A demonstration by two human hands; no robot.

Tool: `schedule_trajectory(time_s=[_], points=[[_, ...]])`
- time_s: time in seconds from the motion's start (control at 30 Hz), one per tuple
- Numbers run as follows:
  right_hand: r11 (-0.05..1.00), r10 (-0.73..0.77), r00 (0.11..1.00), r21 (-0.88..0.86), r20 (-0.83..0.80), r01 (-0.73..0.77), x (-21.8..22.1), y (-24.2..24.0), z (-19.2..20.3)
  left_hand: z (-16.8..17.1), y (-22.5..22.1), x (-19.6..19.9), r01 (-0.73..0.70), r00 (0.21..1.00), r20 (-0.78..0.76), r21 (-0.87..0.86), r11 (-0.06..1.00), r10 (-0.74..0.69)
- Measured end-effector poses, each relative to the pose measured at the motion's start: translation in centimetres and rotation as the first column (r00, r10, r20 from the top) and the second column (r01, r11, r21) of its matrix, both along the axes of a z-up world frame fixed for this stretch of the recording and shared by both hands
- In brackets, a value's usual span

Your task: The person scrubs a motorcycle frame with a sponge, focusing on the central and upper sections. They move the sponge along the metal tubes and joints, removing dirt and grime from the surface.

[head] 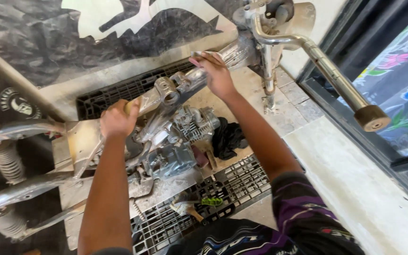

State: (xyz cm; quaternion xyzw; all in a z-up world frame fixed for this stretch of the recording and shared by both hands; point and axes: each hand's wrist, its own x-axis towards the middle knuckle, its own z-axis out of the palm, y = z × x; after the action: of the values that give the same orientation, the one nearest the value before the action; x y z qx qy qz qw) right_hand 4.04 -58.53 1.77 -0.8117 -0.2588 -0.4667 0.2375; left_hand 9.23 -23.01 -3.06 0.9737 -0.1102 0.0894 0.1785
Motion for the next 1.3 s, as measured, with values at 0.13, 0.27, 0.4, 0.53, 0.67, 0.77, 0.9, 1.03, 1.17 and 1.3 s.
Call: schedule_trajectory(time_s=[0.13,0.27,0.4,0.53,0.67,0.77,0.9,1.03,1.17,1.3], points=[[0.989,-0.148,0.955,-0.059,-0.256,0.137,-0.4,-1.9,2.2,0.1,0.2,-0.1,-0.008,1.0,-0.014,-0.017,1.0,0.008],[0.98,-0.184,0.983,0.075,0.017,0.182,2.8,-4.4,-0.5,0.3,-0.2,0.0,0.006,1.0,-0.011,-0.024,1.0,-0.006],[0.992,-0.007,0.996,0.123,0.094,-0.005,0.7,2.3,0.2,0.9,-0.3,-0.6,-0.002,0.998,-0.064,-0.01,1.0,0.002],[0.999,-0.044,0.999,0.027,0.025,0.044,1.9,0.6,-2.1,-1.8,0.4,0.9,-0.047,0.999,-0.013,-0.005,0.999,0.047],[0.991,-0.127,0.983,0.069,0.134,0.119,3.6,-4.7,-1.4,-1.6,0.3,0.7,-0.054,0.998,-0.021,0.008,0.999,0.054],[0.961,-0.274,0.939,0.094,0.207,0.259,3.8,-5.8,-1.5,-1.1,0.0,0.6,-0.058,0.998,-0.029,-0.012,0.998,0.058],[0.989,-0.084,0.992,0.129,0.09,0.072,2.5,-0.9,-2.9,-0.8,0.2,0.3,-0.042,0.998,-0.051,-0.042,0.998,0.04],[0.993,-0.119,0.989,0.013,0.084,0.118,2.1,-0.3,-3.0,-1.2,0.1,0.6,-0.039,0.999,-0.031,-0.035,0.999,0.038],[0.973,-0.23,0.962,0.033,0.151,0.227,5.1,-3.9,-4.3,-1.1,0.2,0.5,-0.039,0.999,-0.036,-0.024,0.999,0.038],[0.974,-0.176,0.976,0.17,0.128,0.153,4.7,-1.1,-4.1,-1.3,0.1,0.5,-0.045,0.999,-0.03,-0.037,0.998,0.044]])
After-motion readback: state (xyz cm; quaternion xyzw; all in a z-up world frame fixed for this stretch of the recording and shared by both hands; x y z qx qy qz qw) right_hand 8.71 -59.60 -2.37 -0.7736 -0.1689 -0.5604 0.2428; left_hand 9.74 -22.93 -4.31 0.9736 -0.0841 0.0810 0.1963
